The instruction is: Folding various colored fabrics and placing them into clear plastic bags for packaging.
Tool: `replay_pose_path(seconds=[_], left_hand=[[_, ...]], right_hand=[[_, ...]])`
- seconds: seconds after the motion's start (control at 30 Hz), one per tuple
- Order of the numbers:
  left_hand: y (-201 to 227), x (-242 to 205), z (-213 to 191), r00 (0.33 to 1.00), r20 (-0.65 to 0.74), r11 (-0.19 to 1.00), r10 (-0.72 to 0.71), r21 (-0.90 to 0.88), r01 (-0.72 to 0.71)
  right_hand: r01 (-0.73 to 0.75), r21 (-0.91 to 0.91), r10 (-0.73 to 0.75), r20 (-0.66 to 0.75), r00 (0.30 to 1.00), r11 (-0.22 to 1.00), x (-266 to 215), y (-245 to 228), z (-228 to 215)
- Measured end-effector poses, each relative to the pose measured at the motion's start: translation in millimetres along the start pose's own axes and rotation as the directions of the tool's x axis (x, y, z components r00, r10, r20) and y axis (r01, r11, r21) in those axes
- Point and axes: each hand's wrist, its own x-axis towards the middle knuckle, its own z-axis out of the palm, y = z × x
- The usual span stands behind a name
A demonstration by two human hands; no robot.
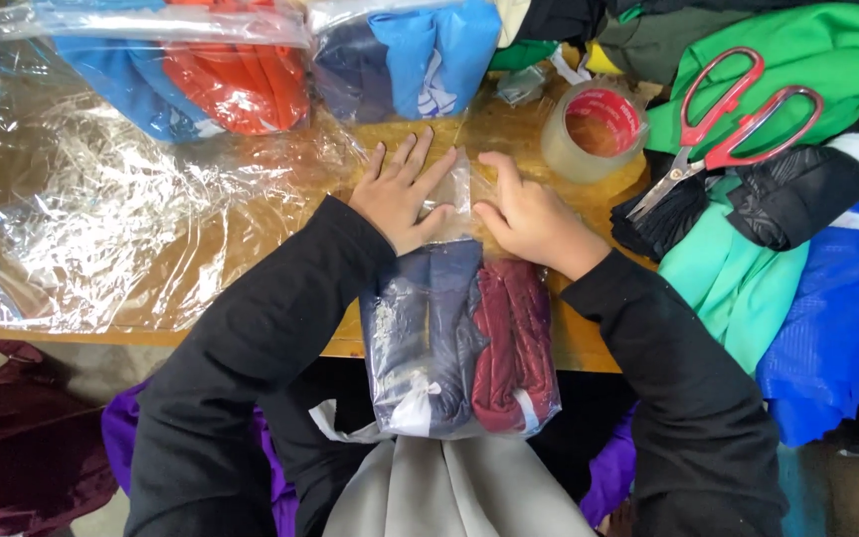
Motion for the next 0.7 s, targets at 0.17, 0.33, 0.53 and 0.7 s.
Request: replay_pose_path(seconds=[0.17,0.33,0.53,0.7], left_hand=[[-2.6,0.3,3.8,0.999,-0.047,1.0,0.004,-0.025,-0.006],[-9.9,5.4,3.2,1.0,-0.005,0.992,-0.03,-0.123,0.03],[2.8,9.6,-52.9,0.919,-0.016,0.497,-0.394,-0.845,0.198],[19.2,0.0,-77.7,0.672,-0.718,0.931,0.18,-0.096,-0.351]], right_hand=[[0.269,0.03,-0.266,-0.078,0.961,0.963,-0.6,4.0,-8.1],[0.297,0.034,-0.295,-0.046,0.954,0.954,-10.1,8.9,-16.8],[0.074,0.128,-0.073,-0.019,0.997,0.989,-13.5,0.7,-24.0],[0.124,0.217,-0.111,-0.072,0.991,0.968,-7.6,19.6,-8.6]])
